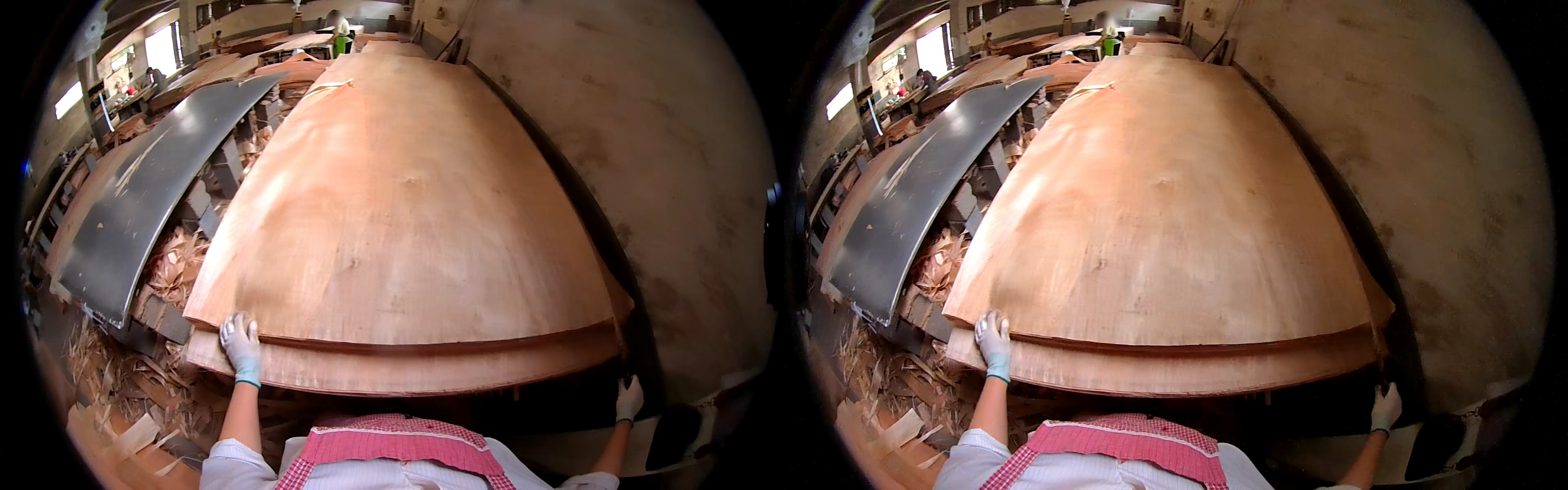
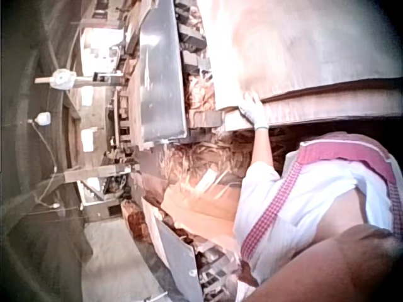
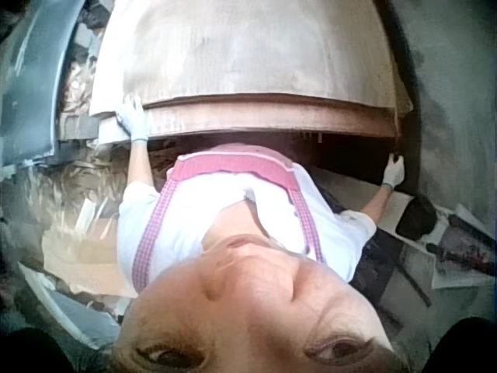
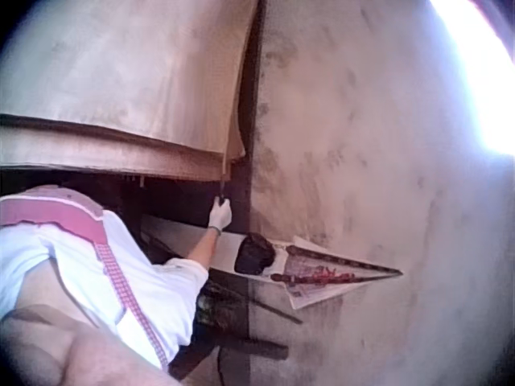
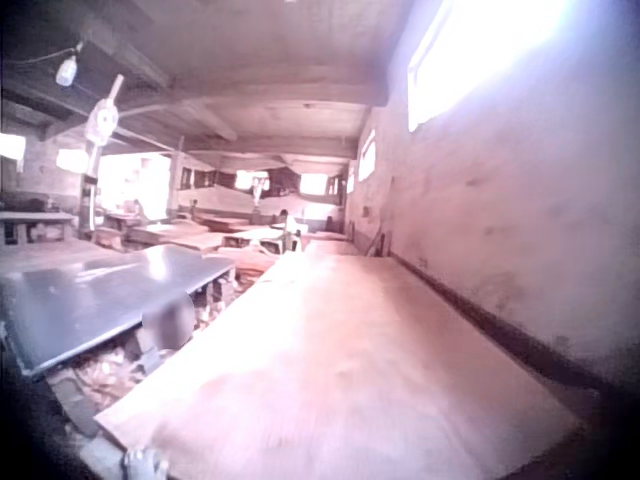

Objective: The person handles large, thin sheets of wood veneer in a workshop. They lift, flip, and stack the veneers, occasionally using a metal ruler to measure and mark the surface with a pen. The person also peels back layers of the veneer to inspect the surface underneath.

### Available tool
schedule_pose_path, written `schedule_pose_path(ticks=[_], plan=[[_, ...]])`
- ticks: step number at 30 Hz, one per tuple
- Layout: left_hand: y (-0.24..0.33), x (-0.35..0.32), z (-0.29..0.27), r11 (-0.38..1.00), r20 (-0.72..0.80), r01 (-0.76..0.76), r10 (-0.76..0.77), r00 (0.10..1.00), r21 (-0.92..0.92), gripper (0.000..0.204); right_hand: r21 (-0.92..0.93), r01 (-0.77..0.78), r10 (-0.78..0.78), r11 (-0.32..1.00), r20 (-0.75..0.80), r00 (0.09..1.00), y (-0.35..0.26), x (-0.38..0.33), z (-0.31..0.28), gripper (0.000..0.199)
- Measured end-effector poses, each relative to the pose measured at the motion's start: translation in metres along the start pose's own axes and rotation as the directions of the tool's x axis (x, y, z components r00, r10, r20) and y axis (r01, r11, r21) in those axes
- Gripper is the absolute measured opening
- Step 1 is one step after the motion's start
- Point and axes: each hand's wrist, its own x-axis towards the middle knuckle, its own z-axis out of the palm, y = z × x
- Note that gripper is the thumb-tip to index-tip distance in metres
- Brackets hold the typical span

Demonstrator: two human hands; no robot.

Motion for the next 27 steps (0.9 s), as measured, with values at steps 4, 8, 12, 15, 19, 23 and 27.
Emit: schedule_pose_path(ticks=[4,8,12,15,19,23,27], plan=[[0.004,0.0,0.002,1.0,0.002,-0.012,0.012,1.0,-0.02,0.03,-0.127,0.115,-0.141,0.985,-0.226,0.964,-0.013,0.045,-0.016,0.034],[-0.001,-0.001,0.005,1.0,-0.009,-0.017,0.016,1.0,-0.019,0.03,-0.096,0.182,-0.199,0.979,-0.218,0.955,-0.063,0.078,-0.043,0.035],[-0.001,0.001,0.012,1.0,0.023,0.013,-0.013,1.0,0.002,0.032,-0.068,0.148,-0.158,0.987,-0.187,0.97,-0.123,0.095,-0.071,0.034],[-0.013,0.001,0.015,0.998,0.0,0.023,-0.023,1.0,0.061,0.033,-0.064,0.221,-0.229,0.973,-0.176,0.957,-0.158,0.096,-0.059,0.034],[-0.006,-0.001,0.015,0.998,0.014,0.033,-0.034,0.999,0.053,0.034,-0.105,0.388,-0.401,0.916,-0.299,0.866,-0.175,0.064,-0.025,0.028],[-0.009,-0.002,0.003,0.996,0.009,0.017,-0.018,1.0,0.093,0.035,0.139,0.438,-0.408,0.888,-0.204,0.89,-0.224,0.002,-0.004,0.03],[-0.025,-0.002,-0.001,0.997,0.052,-0.057,0.055,0.997,0.047,0.041,0.443,0.439,-0.475,0.782,-0.032,0.879,-0.291,-0.073,0.004,0.028]])
